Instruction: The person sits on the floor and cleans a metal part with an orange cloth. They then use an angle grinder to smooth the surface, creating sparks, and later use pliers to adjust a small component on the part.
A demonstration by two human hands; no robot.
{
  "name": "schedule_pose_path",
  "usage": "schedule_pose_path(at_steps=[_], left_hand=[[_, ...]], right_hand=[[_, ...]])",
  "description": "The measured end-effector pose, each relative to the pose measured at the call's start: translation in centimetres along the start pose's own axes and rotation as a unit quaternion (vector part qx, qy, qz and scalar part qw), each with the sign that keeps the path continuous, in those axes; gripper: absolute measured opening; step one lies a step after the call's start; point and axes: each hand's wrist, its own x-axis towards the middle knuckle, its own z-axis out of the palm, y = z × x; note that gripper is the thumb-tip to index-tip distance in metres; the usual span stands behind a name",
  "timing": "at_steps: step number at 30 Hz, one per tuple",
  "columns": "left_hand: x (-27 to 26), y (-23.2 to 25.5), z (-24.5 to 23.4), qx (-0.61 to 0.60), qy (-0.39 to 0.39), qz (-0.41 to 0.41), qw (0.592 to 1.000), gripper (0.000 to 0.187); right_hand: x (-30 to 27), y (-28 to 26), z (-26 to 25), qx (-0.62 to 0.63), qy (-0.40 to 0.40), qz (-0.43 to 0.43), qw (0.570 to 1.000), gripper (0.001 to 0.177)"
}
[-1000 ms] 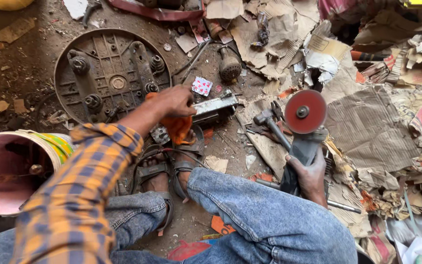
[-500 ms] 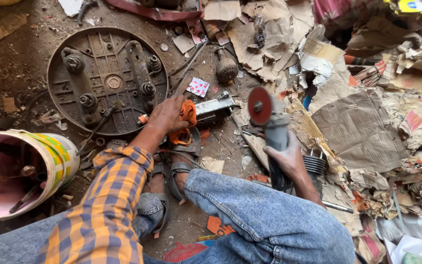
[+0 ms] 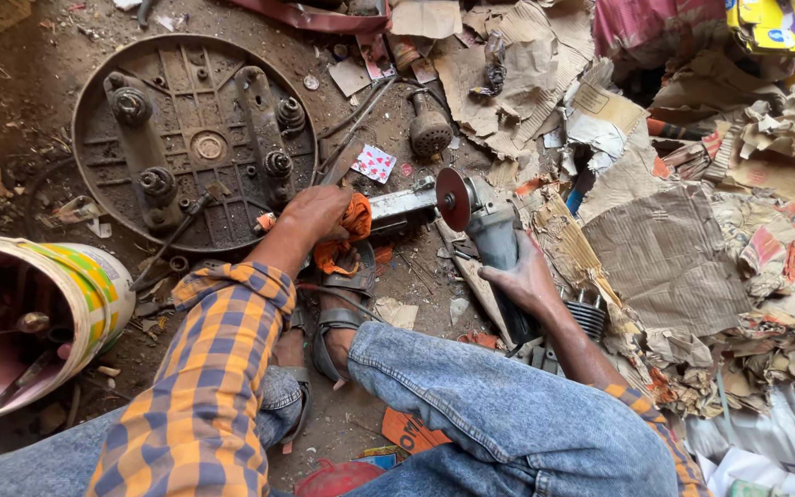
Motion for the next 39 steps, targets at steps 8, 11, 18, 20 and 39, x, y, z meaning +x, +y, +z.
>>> schedule_pose_path(at_steps=[8, 11, 18, 20, 39], left_hand=[[-1.0, 1.3, -2.0, -0.010, -0.024, -0.018, 1.000, 0.067], [-1.2, 1.6, -2.2, 0.000, -0.035, -0.021, 0.999, 0.073], [-1.2, 1.5, -1.9, 0.016, -0.035, -0.019, 0.999, 0.076], [-1.1, 1.4, -1.8, 0.019, -0.032, -0.016, 0.999, 0.079], [-1.3, 1.4, -1.7, 0.015, -0.010, -0.017, 1.000, 0.071]], right_hand=[[0.1, -0.4, 0.1, 0.008, -0.014, 0.020, 1.000, 0.091], [0.3, -0.2, 0.3, 0.006, -0.032, 0.041, 0.999, 0.095], [0.7, 0.6, 1.0, -0.005, -0.049, 0.065, 0.997, 0.101], [0.8, 1.0, 1.1, -0.016, -0.045, 0.060, 0.997, 0.102], [0.1, 0.2, 2.0, -0.054, -0.019, 0.063, 0.996, 0.100]])
